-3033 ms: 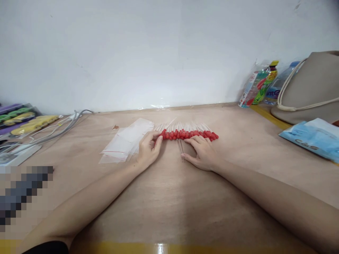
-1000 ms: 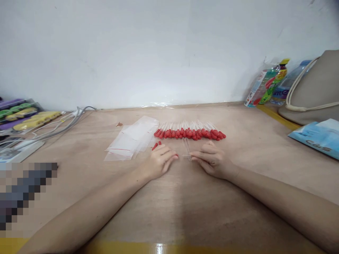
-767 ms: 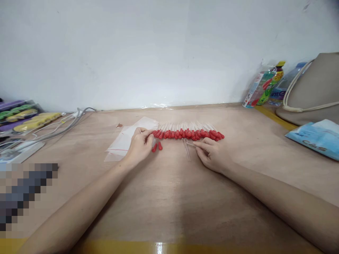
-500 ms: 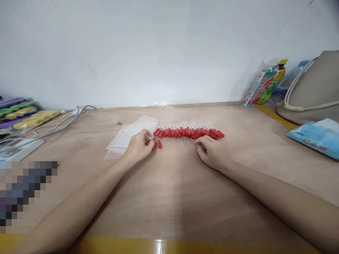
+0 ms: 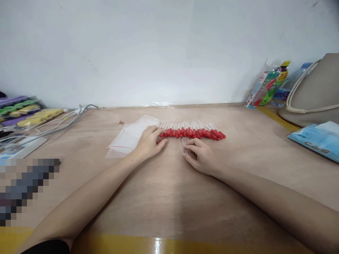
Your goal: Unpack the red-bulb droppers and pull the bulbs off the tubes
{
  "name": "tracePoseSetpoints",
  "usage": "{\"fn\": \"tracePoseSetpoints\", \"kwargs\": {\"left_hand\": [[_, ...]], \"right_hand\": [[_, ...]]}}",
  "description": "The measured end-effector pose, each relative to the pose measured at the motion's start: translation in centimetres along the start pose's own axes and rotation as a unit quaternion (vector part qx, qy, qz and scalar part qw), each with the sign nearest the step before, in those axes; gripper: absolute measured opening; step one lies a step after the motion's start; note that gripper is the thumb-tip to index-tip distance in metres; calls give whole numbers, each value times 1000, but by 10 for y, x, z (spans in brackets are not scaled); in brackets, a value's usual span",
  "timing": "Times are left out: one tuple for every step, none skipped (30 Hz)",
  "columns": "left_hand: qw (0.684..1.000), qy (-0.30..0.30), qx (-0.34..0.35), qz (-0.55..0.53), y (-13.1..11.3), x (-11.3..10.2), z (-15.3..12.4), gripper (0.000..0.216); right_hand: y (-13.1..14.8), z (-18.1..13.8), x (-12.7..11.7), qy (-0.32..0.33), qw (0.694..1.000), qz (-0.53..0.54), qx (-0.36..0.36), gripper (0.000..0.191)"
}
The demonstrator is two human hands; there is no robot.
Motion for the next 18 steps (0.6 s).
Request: {"fn": "tracePoseSetpoints", "kwargs": {"left_hand": [[1000,7,11,8,-3,4,3,23],[1000,13,20,15,-4,8,6,26],[999,20,26,21,-6,12,10,28],[999,28,31,24,-6,16,14,28],[998,37,33,25,-5,20,17,27],[998,47,35,23,-4,24,21,25],[998,56,38,17,-4,28,23,23],[997,63,41,8,-3,31,25,22],[997,66,45,-5,-3,32,26,20],[997,64,45,-20,-2,32,27,20],[997,55,40,-37,0,30,27,19],[997,40,28,-54,2,26,27,19],[997,21,13,-72,5,21,27,18],[996,-3,-3,-90,8,15,26,18],[994,-28,-16,-108,11,9,24,18],[990,-52,-25,-125,12,3,21,18],[987,-74,-28,-141,13,-3,18,18],[983,-92,-28,-154,13,-8,14,17]], "right_hand": [[1,1,3,9,1000,9,0,14],[2,2,6,19,1000,17,0,16],[3,3,9,30,999,25,-1,18],[3,4,11,41,999,32,-1,20],[4,5,13,52,998,37,0,20],[4,6,15,62,997,43,1,20],[4,7,17,71,996,49,3,19],[5,7,18,77,996,54,3,18],[5,7,18,83,995,59,2,17],[7,8,19,86,994,64,0,17],[8,8,19,89,994,68,-3,17],[9,8,20,90,993,73,-5,17],[11,9,21,91,993,78,-7,17],[12,10,23,90,992,83,-9,16],[13,12,25,87,992,88,-10,16],[14,14,27,82,992,92,-11,16],[15,17,29,76,993,94,-10,15],[15,20,31,69,993,95,-8,15]]}}
Point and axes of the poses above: each hand's wrist, its own z-axis towards the middle knuckle, its own x-axis out of the palm, y = z × x, the point moved 10 cm from there along z, towards the middle knuckle, and after that the axes turned 8 degrees about -x, right-handed, at the moved point
